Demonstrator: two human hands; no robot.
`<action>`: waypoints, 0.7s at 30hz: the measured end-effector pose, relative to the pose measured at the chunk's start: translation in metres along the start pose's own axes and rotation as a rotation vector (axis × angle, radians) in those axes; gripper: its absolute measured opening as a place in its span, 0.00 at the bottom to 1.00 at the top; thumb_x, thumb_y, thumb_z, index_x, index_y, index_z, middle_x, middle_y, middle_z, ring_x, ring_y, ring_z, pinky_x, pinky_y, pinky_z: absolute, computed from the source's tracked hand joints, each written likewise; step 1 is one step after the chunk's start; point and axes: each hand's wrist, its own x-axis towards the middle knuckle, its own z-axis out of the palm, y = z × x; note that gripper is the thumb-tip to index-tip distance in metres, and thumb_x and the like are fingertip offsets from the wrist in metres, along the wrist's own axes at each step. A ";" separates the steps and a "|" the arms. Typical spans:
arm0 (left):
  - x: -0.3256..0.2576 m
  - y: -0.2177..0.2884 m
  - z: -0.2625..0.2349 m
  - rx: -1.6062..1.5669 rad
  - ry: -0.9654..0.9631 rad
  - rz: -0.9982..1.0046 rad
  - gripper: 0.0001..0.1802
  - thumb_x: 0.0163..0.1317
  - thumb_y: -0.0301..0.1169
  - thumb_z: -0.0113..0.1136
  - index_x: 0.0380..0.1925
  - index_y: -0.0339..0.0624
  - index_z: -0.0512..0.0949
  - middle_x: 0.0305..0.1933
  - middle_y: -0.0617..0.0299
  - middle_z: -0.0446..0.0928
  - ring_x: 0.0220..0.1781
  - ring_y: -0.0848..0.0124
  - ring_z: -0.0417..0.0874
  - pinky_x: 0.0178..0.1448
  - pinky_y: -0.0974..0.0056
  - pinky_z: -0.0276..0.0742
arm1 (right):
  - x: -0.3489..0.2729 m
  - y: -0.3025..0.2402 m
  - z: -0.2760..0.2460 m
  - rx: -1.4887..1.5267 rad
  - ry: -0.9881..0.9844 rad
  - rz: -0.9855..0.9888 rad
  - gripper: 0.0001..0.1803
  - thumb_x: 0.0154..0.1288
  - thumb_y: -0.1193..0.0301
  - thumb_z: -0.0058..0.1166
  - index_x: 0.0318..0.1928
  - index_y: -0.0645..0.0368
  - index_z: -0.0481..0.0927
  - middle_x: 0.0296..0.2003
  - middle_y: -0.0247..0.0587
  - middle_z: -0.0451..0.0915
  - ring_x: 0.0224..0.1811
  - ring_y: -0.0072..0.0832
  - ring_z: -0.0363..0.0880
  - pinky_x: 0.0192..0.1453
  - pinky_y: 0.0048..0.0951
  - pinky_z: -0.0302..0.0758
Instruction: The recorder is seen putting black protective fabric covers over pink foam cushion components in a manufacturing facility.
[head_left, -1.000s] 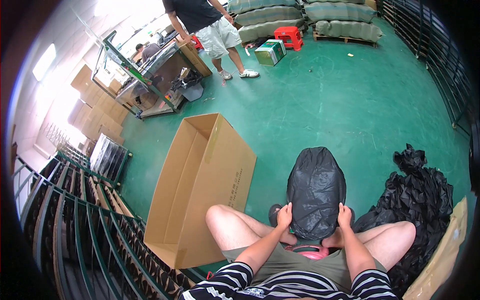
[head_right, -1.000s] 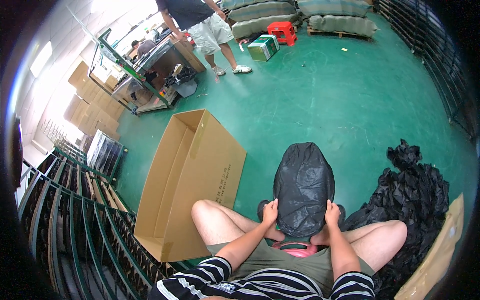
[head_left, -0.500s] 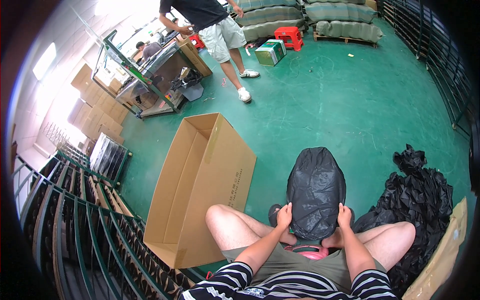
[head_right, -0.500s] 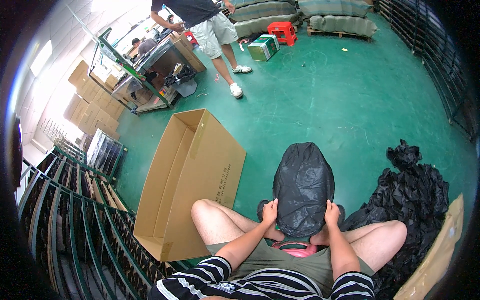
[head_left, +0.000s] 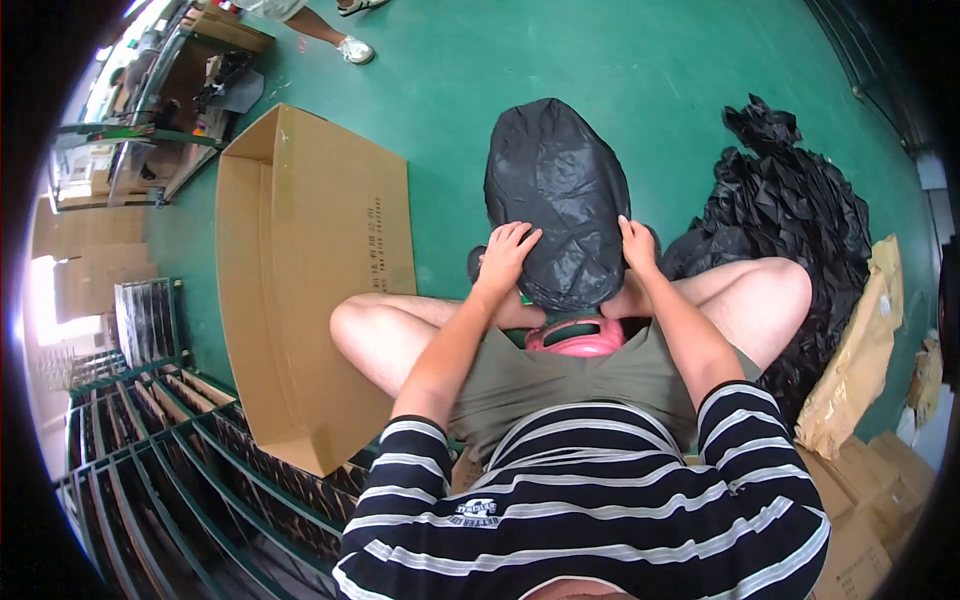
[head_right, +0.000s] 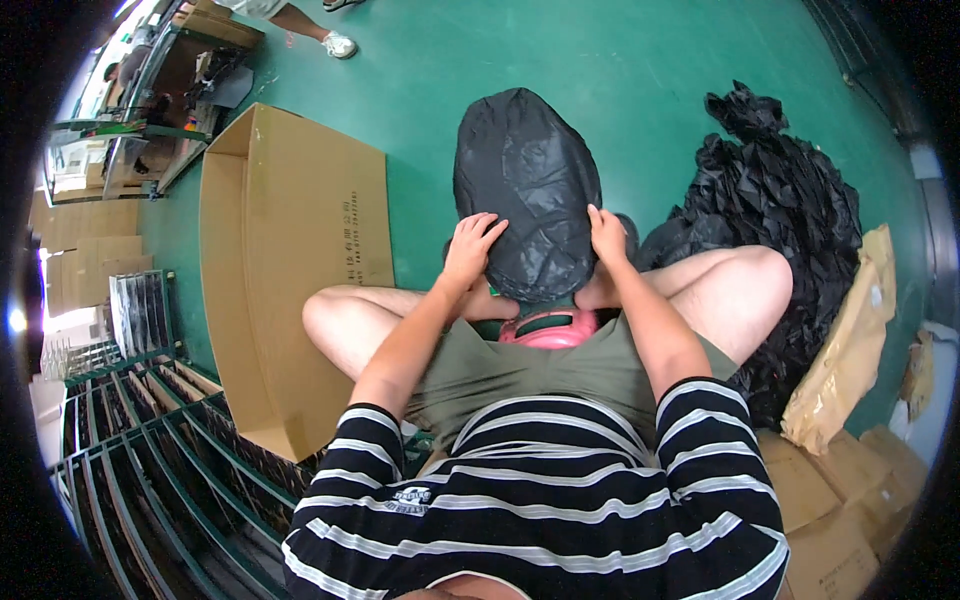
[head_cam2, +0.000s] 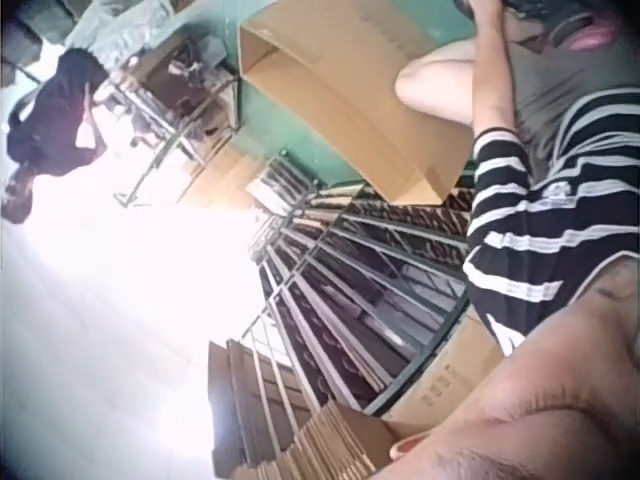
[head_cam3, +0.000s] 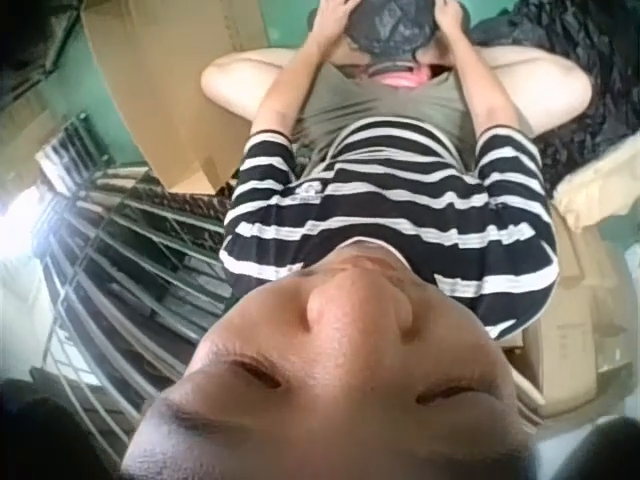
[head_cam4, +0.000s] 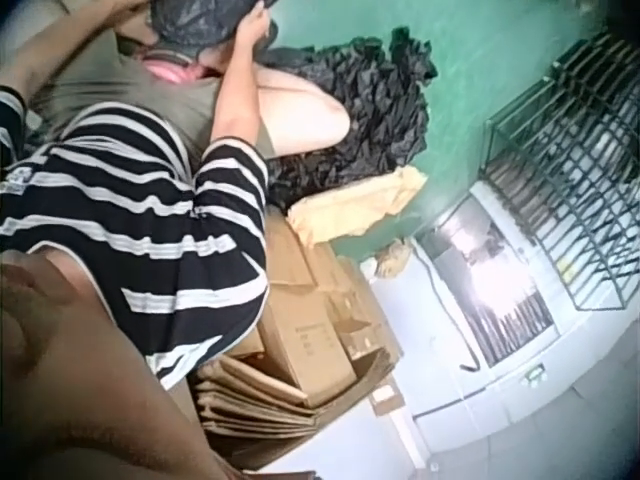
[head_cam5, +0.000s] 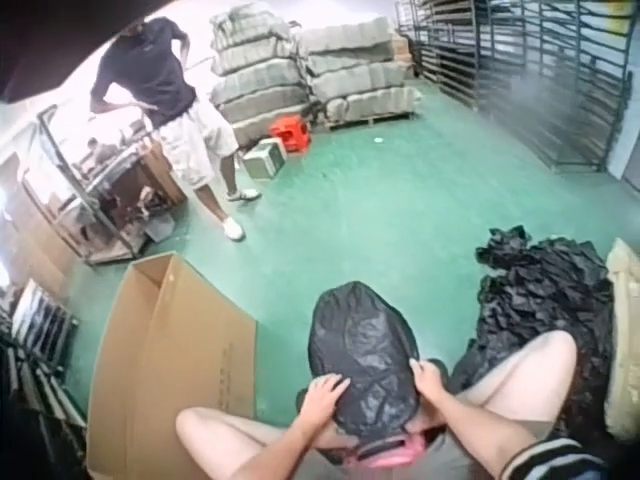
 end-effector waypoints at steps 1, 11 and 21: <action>-0.002 0.001 0.002 -0.025 -0.046 0.012 0.26 0.53 0.27 0.52 0.56 0.48 0.76 0.58 0.57 0.72 0.62 0.58 0.70 0.67 0.53 0.65 | -0.001 0.003 -0.001 -0.024 -0.056 0.053 0.30 0.71 0.48 0.44 0.27 0.66 0.74 0.28 0.62 0.76 0.35 0.59 0.75 0.43 0.48 0.70; -0.030 0.044 -0.004 -0.003 -0.276 0.173 0.38 0.39 0.38 0.68 0.58 0.53 0.74 0.59 0.59 0.70 0.64 0.57 0.68 0.68 0.50 0.60 | -0.012 -0.020 -0.019 -0.125 0.075 -0.031 0.18 0.66 0.59 0.55 0.32 0.64 0.74 0.31 0.55 0.76 0.36 0.51 0.74 0.43 0.45 0.70; -0.038 0.067 0.000 -0.076 -0.334 0.123 0.41 0.33 0.34 0.69 0.57 0.58 0.74 0.58 0.62 0.70 0.62 0.59 0.69 0.69 0.47 0.59 | -0.011 -0.124 -0.008 -0.513 -0.210 -0.732 0.30 0.53 0.54 0.65 0.56 0.49 0.76 0.60 0.53 0.67 0.66 0.50 0.60 0.65 0.57 0.60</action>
